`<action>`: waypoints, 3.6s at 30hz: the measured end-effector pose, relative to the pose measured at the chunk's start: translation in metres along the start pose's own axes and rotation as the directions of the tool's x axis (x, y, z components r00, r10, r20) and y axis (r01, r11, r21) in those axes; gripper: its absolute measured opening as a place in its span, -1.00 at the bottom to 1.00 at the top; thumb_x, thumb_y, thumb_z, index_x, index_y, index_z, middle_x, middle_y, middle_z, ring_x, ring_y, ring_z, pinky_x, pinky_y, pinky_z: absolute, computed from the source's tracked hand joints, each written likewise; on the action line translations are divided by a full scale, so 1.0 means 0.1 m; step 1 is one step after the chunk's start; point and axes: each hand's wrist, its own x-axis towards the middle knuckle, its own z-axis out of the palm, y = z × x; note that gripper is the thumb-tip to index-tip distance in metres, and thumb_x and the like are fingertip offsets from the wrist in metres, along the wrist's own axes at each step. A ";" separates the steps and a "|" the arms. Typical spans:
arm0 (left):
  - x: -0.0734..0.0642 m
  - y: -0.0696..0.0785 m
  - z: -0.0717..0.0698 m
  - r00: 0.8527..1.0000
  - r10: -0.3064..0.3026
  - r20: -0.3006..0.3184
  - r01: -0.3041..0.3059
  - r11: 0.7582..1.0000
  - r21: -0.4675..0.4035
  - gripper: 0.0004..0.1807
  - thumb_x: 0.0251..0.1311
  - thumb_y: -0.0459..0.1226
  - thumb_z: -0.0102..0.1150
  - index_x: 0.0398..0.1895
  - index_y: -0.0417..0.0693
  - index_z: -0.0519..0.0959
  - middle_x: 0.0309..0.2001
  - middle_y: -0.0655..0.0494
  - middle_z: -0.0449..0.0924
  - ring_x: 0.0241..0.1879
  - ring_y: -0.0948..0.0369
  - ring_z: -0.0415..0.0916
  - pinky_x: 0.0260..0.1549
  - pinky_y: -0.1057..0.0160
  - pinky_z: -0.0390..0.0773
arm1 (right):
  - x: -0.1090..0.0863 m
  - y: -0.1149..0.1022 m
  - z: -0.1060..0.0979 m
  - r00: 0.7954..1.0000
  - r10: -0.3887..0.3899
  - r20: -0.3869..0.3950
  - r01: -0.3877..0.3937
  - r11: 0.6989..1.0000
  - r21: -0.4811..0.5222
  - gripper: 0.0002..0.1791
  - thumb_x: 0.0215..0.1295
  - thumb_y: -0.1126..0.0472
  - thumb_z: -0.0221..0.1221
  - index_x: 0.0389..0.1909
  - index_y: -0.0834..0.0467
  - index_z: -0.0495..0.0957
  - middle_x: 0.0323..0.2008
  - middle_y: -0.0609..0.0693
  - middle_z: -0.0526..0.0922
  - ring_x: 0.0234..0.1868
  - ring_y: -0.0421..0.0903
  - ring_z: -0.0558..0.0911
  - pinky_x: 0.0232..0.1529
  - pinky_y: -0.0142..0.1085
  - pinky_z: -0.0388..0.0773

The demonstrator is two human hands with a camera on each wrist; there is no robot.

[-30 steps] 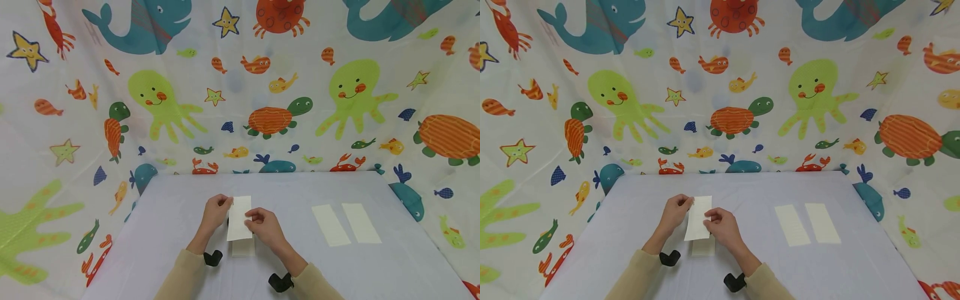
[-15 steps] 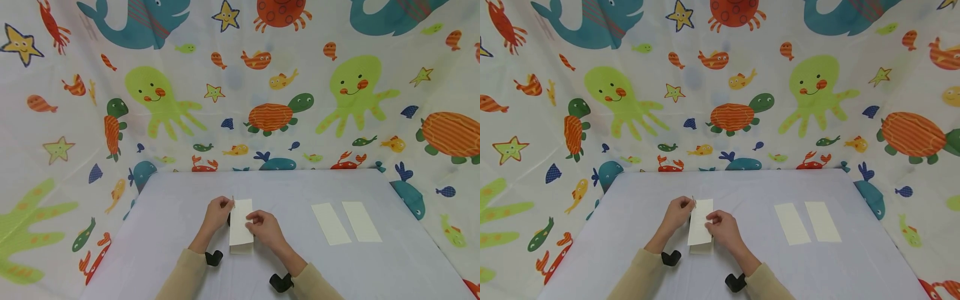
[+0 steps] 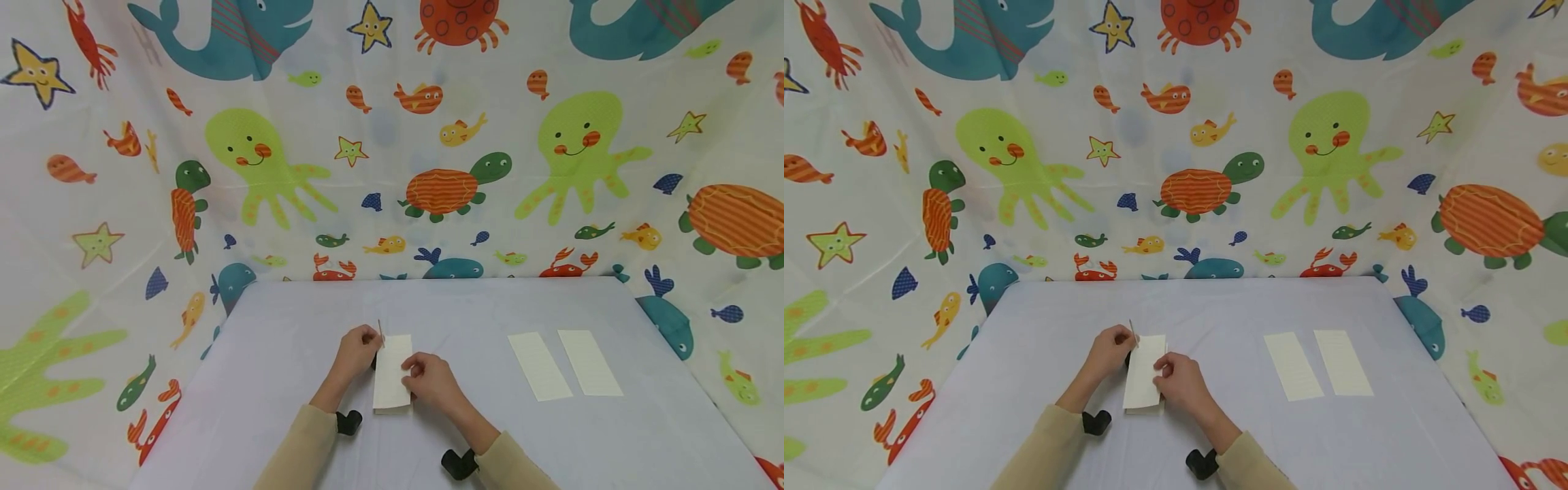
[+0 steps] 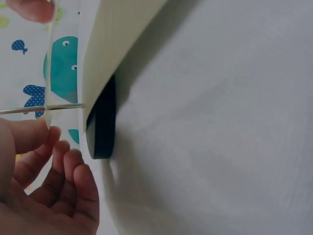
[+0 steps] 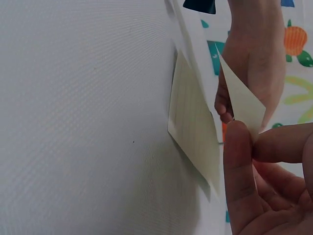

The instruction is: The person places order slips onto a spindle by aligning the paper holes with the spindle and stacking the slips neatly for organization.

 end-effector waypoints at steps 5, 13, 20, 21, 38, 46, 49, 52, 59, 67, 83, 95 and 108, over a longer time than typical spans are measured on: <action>0.02 -0.06 0.03 1.000 0.003 0.031 -0.004 0.999 0.036 -0.88 0.36 -0.25 0.23 -0.30 -0.11 0.61 -0.42 0.09 0.53 -0.40 0.17 0.42 -0.43 0.21 0.44 | -0.02 0.01 0.00 1.000 -0.019 0.018 0.020 0.999 -0.040 -0.84 0.18 0.43 0.27 -0.20 0.30 0.61 -0.54 -0.05 0.48 -0.63 -0.21 0.51 -0.59 -0.37 0.44; 0.03 -0.07 0.02 0.998 0.012 0.066 -0.019 0.993 0.113 -0.90 0.34 -0.28 0.23 -0.35 -0.09 0.61 -0.46 0.12 0.51 -0.43 0.19 0.41 -0.45 0.23 0.41 | -0.04 0.00 0.01 0.999 -0.028 0.021 0.030 0.994 -0.101 -0.83 0.12 0.47 0.25 -0.23 0.32 0.61 -0.56 -0.06 0.45 -0.63 -0.21 0.45 -0.60 -0.36 0.39; 0.01 -0.09 0.03 0.999 0.012 0.051 -0.020 0.989 0.148 -0.87 0.32 -0.25 0.26 -0.39 -0.07 0.61 -0.51 0.15 0.48 -0.48 0.20 0.39 -0.48 0.23 0.38 | -0.03 0.01 -0.01 0.999 -0.011 0.041 0.017 0.987 -0.157 -0.83 0.11 0.48 0.21 -0.24 0.32 0.61 -0.58 -0.06 0.47 -0.67 -0.22 0.44 -0.63 -0.36 0.38; 0.01 -0.09 0.03 0.999 0.013 0.047 -0.020 0.988 0.154 -0.87 0.32 -0.25 0.26 -0.39 -0.07 0.60 -0.52 0.15 0.47 -0.49 0.21 0.39 -0.48 0.23 0.38 | -0.02 0.01 -0.01 0.999 -0.006 0.044 0.013 0.988 -0.156 -0.83 0.11 0.48 0.20 -0.24 0.32 0.60 -0.58 -0.05 0.47 -0.68 -0.22 0.45 -0.63 -0.36 0.39; 0.01 -0.06 0.04 0.999 0.008 0.052 -0.017 0.983 0.181 -0.86 0.31 -0.28 0.22 -0.41 -0.09 0.53 -0.55 0.14 0.43 -0.52 0.20 0.37 -0.51 0.25 0.36 | 0.01 0.02 -0.04 1.000 0.009 0.029 0.000 0.962 -0.273 -0.85 0.17 0.47 0.22 -0.23 0.30 0.60 -0.50 -0.02 0.49 -0.60 -0.18 0.46 -0.60 -0.35 0.40; -0.01 -0.05 0.04 0.998 0.012 0.057 -0.023 0.981 0.192 -0.88 0.30 -0.27 0.23 -0.35 -0.12 0.53 -0.50 0.13 0.47 -0.49 0.20 0.39 -0.48 0.24 0.39 | 0.02 0.04 -0.03 0.999 0.027 0.025 -0.018 0.948 -0.319 -0.83 0.17 0.45 0.25 -0.20 0.28 0.61 -0.49 -0.03 0.50 -0.50 -0.13 0.44 -0.54 -0.33 0.39; -0.01 -0.04 0.04 0.998 0.006 0.057 -0.016 0.982 0.189 -0.88 0.31 -0.26 0.23 -0.28 -0.13 0.53 -0.47 0.12 0.49 -0.47 0.19 0.40 -0.45 0.22 0.42 | 0.02 0.05 -0.02 0.999 0.027 0.028 -0.015 0.939 -0.344 -0.82 0.16 0.44 0.27 -0.20 0.28 0.61 -0.50 -0.03 0.49 -0.49 -0.13 0.43 -0.51 -0.32 0.38; -0.01 -0.05 0.04 0.998 -0.012 0.058 0.001 0.983 0.184 -0.84 0.32 -0.24 0.23 -0.19 -0.13 0.52 -0.43 0.11 0.50 -0.44 0.19 0.41 -0.42 0.21 0.43 | 0.02 0.04 -0.02 0.999 0.022 0.026 -0.012 0.933 -0.360 -0.82 0.15 0.42 0.28 -0.20 0.29 0.61 -0.50 -0.03 0.49 -0.46 -0.12 0.43 -0.48 -0.30 0.39; 0.00 -0.05 0.03 0.996 -0.026 0.087 0.010 0.985 0.171 -0.83 0.35 -0.24 0.20 -0.11 -0.11 0.52 -0.42 0.10 0.50 -0.44 0.17 0.41 -0.44 0.21 0.41 | -0.01 0.00 -0.04 0.999 0.002 0.039 0.011 0.946 -0.324 -0.82 0.14 0.43 0.29 -0.21 0.33 0.61 -0.48 -0.01 0.50 -0.44 -0.12 0.44 -0.46 -0.29 0.41; -0.03 -0.07 -0.02 0.991 0.039 0.128 -0.059 0.985 0.160 -0.80 0.33 -0.30 0.21 -0.02 -0.10 0.51 -0.46 0.11 0.42 -0.49 0.20 0.36 -0.47 0.23 0.36 | -0.03 0.03 -0.03 0.999 -0.005 0.041 0.018 0.950 -0.313 -0.82 0.15 0.41 0.27 -0.20 0.33 0.62 -0.48 -0.03 0.49 -0.44 -0.12 0.43 -0.45 -0.30 0.40; -0.06 -0.07 -0.07 0.966 0.098 0.240 -0.159 0.956 0.247 -0.74 0.18 -0.27 0.41 -0.10 -0.06 0.59 -0.31 0.08 0.41 -0.30 0.15 0.37 -0.25 0.13 0.42 | -0.08 0.03 -0.12 0.996 -0.035 0.077 0.055 0.958 -0.282 -0.79 0.14 0.40 0.32 -0.17 0.30 0.62 -0.44 -0.06 0.51 -0.41 -0.14 0.44 -0.39 -0.30 0.42; -0.06 -0.02 -0.07 0.966 0.065 0.250 -0.123 0.966 0.226 -0.71 0.19 -0.28 0.40 -0.07 -0.09 0.57 -0.31 0.07 0.39 -0.29 0.15 0.35 -0.27 0.15 0.36 | -0.20 0.07 -0.40 0.996 -0.047 0.079 0.070 0.943 -0.326 -0.80 0.18 0.39 0.32 -0.16 0.28 0.64 -0.43 -0.08 0.51 -0.41 -0.15 0.45 -0.39 -0.31 0.44; -0.06 -0.05 -0.06 0.967 0.027 0.252 -0.080 0.975 0.206 -0.70 0.22 -0.25 0.39 -0.03 -0.09 0.57 -0.29 0.04 0.37 -0.27 0.13 0.34 -0.28 0.14 0.34 | -0.32 0.10 -0.71 0.995 -0.060 0.081 0.091 0.873 -0.478 -0.81 0.22 0.33 0.34 -0.15 0.23 0.67 -0.42 -0.11 0.52 -0.40 -0.17 0.44 -0.35 -0.28 0.45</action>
